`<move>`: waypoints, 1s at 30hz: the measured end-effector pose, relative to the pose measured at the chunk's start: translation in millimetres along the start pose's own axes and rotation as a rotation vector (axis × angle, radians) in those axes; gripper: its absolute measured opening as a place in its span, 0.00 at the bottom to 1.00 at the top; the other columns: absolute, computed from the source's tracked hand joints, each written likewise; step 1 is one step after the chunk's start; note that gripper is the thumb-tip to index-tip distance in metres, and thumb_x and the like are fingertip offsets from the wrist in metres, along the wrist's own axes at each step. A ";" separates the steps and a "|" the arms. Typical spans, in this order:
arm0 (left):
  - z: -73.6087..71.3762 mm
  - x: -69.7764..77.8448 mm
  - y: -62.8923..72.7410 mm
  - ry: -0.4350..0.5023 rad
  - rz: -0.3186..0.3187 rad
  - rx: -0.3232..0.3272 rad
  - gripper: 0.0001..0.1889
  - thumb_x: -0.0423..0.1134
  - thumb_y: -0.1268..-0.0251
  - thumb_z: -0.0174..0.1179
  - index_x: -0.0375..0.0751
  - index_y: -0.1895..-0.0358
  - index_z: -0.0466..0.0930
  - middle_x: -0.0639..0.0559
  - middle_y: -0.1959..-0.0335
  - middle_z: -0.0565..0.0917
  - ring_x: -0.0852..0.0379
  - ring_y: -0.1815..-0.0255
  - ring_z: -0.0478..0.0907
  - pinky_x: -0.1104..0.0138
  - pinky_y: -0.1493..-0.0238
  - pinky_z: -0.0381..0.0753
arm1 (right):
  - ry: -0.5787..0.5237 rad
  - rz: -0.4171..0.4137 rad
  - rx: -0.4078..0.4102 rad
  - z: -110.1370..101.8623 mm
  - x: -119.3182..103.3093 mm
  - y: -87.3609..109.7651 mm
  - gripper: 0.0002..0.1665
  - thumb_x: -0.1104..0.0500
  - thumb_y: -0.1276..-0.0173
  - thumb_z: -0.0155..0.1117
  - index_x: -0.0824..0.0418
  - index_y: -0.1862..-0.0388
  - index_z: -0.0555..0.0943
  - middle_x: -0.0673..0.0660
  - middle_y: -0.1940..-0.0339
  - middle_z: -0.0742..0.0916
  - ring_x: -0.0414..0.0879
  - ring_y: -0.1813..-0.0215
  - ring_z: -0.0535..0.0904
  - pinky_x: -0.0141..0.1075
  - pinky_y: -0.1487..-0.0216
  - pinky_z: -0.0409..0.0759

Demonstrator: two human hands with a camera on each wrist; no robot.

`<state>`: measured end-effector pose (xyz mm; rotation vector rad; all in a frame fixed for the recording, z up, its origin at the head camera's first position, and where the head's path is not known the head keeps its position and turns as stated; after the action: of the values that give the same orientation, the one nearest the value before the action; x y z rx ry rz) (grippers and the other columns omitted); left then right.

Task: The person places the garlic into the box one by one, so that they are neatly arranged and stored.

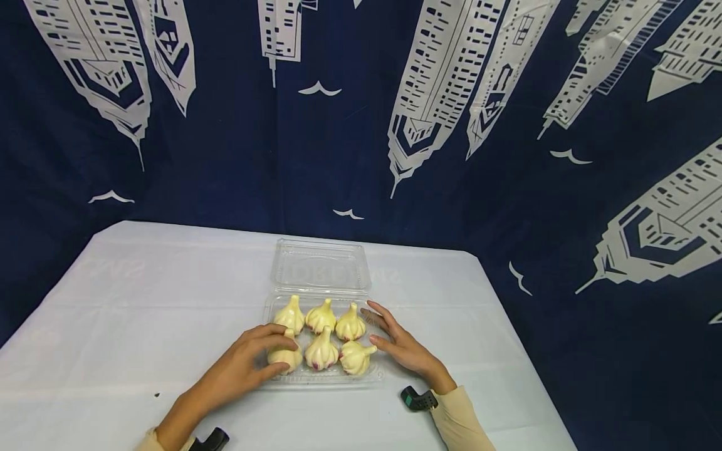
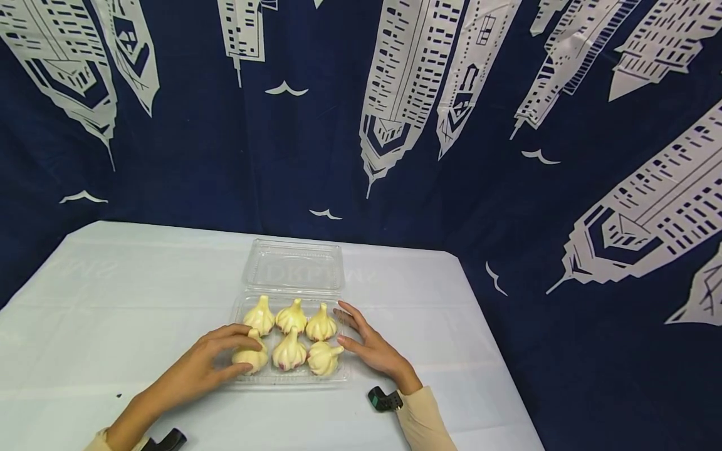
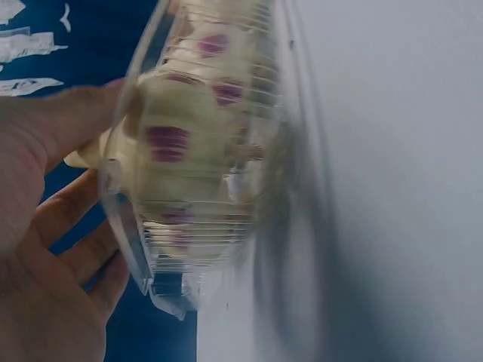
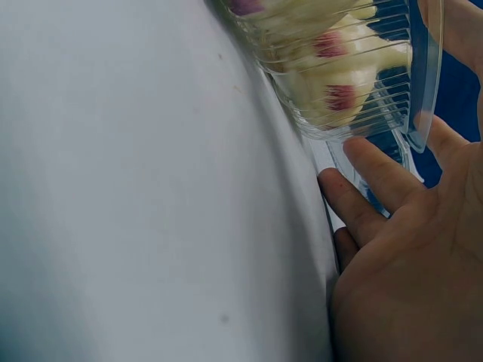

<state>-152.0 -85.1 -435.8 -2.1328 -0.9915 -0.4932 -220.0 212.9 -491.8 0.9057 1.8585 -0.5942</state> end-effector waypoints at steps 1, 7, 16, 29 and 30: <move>0.6 -0.1 0.4 -0.019 -0.004 0.003 0.17 0.37 0.45 0.74 0.58 0.52 0.86 0.57 0.46 0.83 0.50 0.40 0.78 0.50 0.42 0.78 | -0.004 0.000 0.000 0.0 -0.1 0.0 0.42 0.58 0.20 0.53 0.47 0.17 0.43 0.59 0.18 0.61 0.58 0.18 0.50 0.65 0.24 0.49; 3.4 1.6 0.8 -0.098 -0.014 0.004 0.16 0.38 0.44 0.73 0.57 0.51 0.86 0.57 0.44 0.82 0.52 0.41 0.78 0.48 0.41 0.75 | -0.017 -0.013 -0.002 -0.1 1.3 -0.1 0.43 0.58 0.20 0.53 0.49 0.17 0.42 0.59 0.18 0.60 0.58 0.17 0.49 0.66 0.24 0.47; -0.1 9.4 -1.1 -0.179 0.038 0.038 0.18 0.38 0.45 0.74 0.56 0.50 0.86 0.53 0.42 0.80 0.53 0.42 0.77 0.52 0.45 0.78 | 0.005 -0.018 -0.012 -1.2 0.5 -0.9 0.42 0.59 0.19 0.51 0.47 0.17 0.42 0.60 0.18 0.60 0.60 0.18 0.50 0.67 0.25 0.49; -40.1 -34.5 -33.3 0.098 -0.179 0.129 0.15 0.32 0.34 0.65 0.42 0.44 0.82 0.45 0.41 0.80 0.43 0.38 0.75 0.46 0.45 0.79 | 0.112 0.054 0.211 -30.6 -8.5 -17.5 0.34 0.55 0.19 0.51 0.51 0.19 0.54 0.65 0.27 0.73 0.61 0.29 0.73 0.52 0.31 0.72; -42.7 -42.0 -36.9 0.116 -0.213 0.127 0.15 0.32 0.32 0.64 0.42 0.43 0.81 0.45 0.40 0.79 0.42 0.38 0.75 0.45 0.45 0.79 | 0.112 0.066 0.235 -34.7 -8.8 -20.7 0.34 0.54 0.19 0.52 0.51 0.20 0.56 0.65 0.28 0.74 0.60 0.31 0.75 0.52 0.33 0.74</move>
<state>-208.8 -121.5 -415.8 -1.8744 -1.1580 -0.6325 -252.8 222.4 -468.6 1.1716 1.8762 -0.7452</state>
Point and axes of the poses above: each hand's wrist, its own y-axis away from the middle knuckle, its own z-axis out of the palm, x = y × z, the point moved 6 cm from there along -y, towards the middle knuckle
